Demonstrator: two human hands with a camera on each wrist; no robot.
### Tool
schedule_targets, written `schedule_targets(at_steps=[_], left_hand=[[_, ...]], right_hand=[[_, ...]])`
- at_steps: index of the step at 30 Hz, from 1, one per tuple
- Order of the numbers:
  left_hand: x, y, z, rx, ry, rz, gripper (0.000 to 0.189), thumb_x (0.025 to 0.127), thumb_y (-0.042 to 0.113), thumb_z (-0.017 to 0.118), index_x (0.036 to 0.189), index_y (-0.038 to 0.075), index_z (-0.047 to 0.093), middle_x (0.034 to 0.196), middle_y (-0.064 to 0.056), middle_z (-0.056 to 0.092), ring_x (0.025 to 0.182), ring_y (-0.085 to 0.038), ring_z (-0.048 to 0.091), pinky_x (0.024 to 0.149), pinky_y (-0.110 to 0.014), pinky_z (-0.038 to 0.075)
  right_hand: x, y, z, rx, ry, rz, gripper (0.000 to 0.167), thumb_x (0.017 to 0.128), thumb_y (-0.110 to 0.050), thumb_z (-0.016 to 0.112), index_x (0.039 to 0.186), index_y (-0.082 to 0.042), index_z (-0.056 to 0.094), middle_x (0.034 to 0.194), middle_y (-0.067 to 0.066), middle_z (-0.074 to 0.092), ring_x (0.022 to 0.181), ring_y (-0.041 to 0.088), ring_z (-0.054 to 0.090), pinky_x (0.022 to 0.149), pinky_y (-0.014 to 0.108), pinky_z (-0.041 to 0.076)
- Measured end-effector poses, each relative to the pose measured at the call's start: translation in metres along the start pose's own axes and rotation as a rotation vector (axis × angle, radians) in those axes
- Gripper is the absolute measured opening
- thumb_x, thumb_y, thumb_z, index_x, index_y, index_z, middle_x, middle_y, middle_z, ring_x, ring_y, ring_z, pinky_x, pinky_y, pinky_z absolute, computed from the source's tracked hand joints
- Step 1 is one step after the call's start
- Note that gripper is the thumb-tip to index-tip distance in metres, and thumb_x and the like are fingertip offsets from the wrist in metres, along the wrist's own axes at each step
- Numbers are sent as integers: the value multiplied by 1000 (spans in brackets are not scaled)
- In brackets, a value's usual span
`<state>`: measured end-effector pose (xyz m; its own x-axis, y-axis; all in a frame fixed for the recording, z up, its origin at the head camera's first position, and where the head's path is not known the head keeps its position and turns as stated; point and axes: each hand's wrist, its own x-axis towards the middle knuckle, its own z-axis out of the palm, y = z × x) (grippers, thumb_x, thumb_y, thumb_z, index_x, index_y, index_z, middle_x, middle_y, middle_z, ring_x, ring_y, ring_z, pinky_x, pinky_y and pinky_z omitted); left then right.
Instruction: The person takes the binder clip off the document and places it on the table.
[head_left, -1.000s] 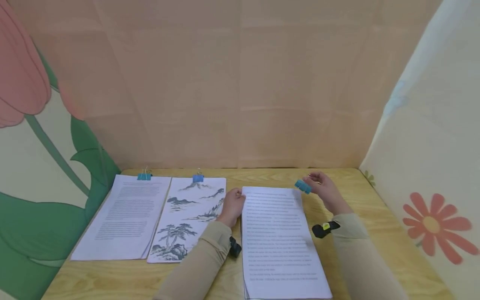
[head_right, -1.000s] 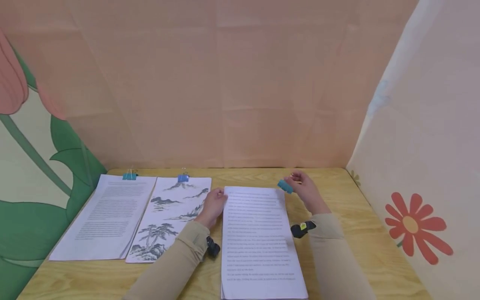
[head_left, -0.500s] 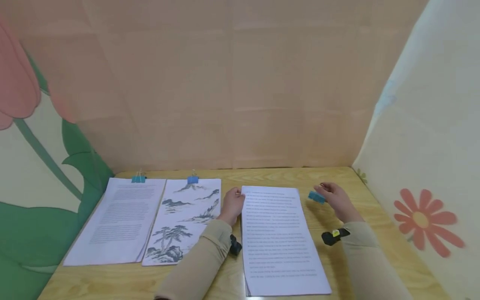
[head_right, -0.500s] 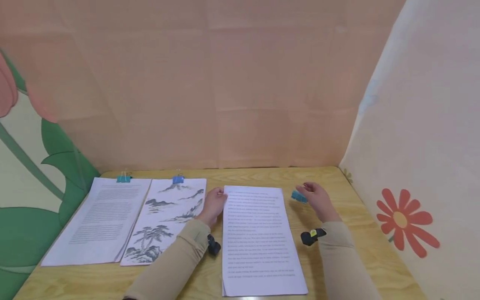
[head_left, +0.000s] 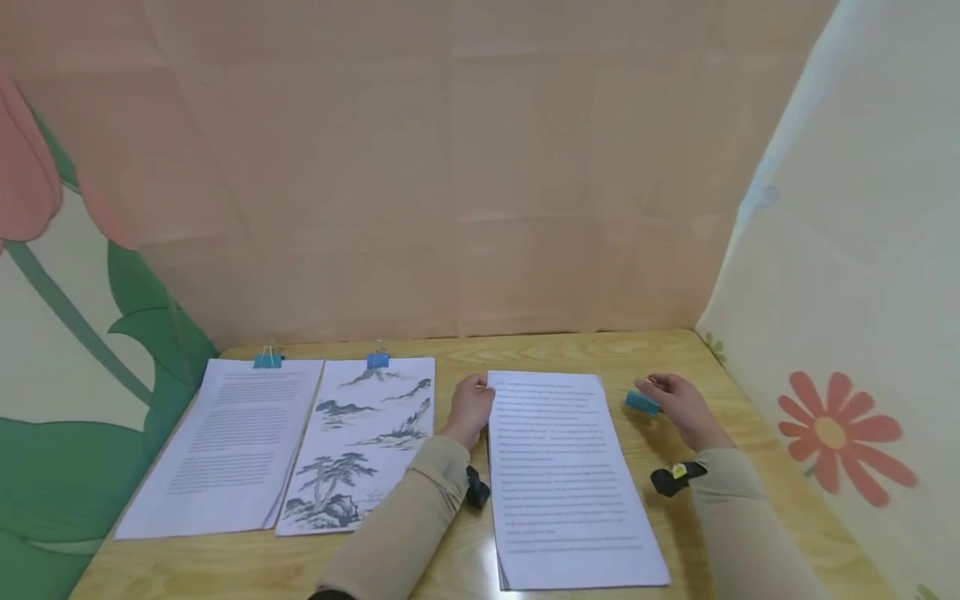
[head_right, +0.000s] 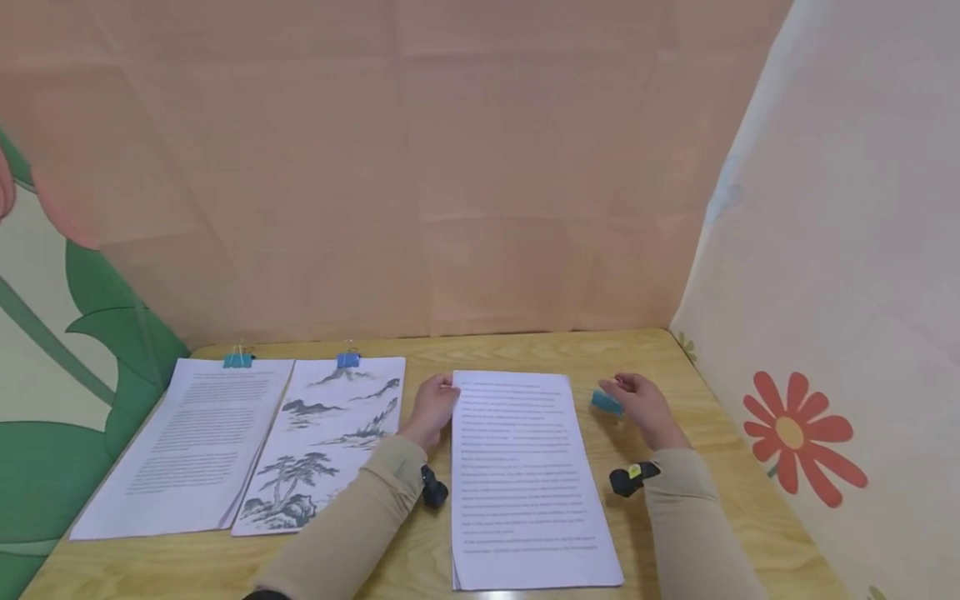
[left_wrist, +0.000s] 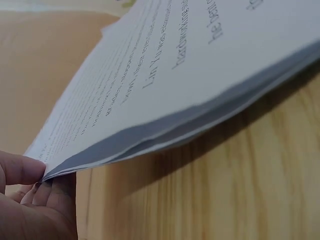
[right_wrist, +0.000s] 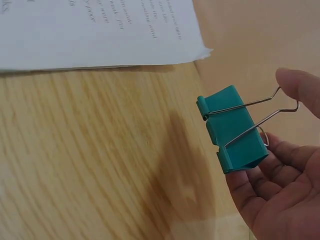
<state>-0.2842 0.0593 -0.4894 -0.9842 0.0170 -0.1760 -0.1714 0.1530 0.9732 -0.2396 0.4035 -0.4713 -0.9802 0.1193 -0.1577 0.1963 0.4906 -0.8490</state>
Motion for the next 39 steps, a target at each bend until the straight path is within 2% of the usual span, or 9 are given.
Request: schedule_targets(at_steps=[6,12,18,21,25,28,32,39], left_hand=[[5,1,10,-18,-43,19,13,101,0,53,107,-3,64,98,-13,70,84,-20,65,72,-31,52],[11,-3,15,13,-30,1,14,100,-1,53,107,-1,65,99,-12,69,85,-21,65,75,-33,53],[15,-5,23,47,-10,-34,19,98,-2,53,112,-1,66,99,-11,68,87,-21,65,78,-34,54],[18,-6,27,66,3,-42,20,97,-2,53,111,-1,66,98,-10,68,86,-21,64,77,-33,53],[18,-10,26,69,18,-23,19,95,-4,52,108,-2,66,95,-11,68,83,-21,64,74,-32,52],[17,-12,24,66,28,-10,21,94,-4,52,109,-4,66,95,-12,69,83,-22,64,75,-33,53],[16,-13,22,67,29,-4,25,95,-4,51,114,-5,67,98,-13,69,88,-23,66,79,-36,55],[17,-8,21,17,-8,-28,37,103,9,54,135,-8,60,121,-21,69,110,-30,67,96,-41,54]], right_hand=[[-2,3,-3,25,-11,53,84,107,-45,53,152,19,22,156,40,26,144,52,29,117,63,25],[-2,8,0,31,-56,58,85,107,-45,53,154,18,20,157,39,26,146,52,26,119,63,21],[-2,12,2,15,-61,92,82,108,-42,52,154,18,20,158,39,26,147,52,24,119,63,19],[0,15,3,27,-56,100,81,108,-42,53,153,18,23,155,38,33,144,48,32,119,61,22],[2,17,5,38,-49,79,78,108,-41,53,149,21,31,146,37,46,131,41,46,115,54,33],[1,16,7,20,-47,83,74,109,-41,51,147,20,36,143,36,48,127,40,49,109,49,38],[0,15,9,7,-43,100,71,109,-40,49,147,20,36,143,36,47,129,45,47,108,50,39],[1,8,9,-44,-31,120,76,110,-43,46,150,20,31,149,39,40,137,49,40,117,59,29]])
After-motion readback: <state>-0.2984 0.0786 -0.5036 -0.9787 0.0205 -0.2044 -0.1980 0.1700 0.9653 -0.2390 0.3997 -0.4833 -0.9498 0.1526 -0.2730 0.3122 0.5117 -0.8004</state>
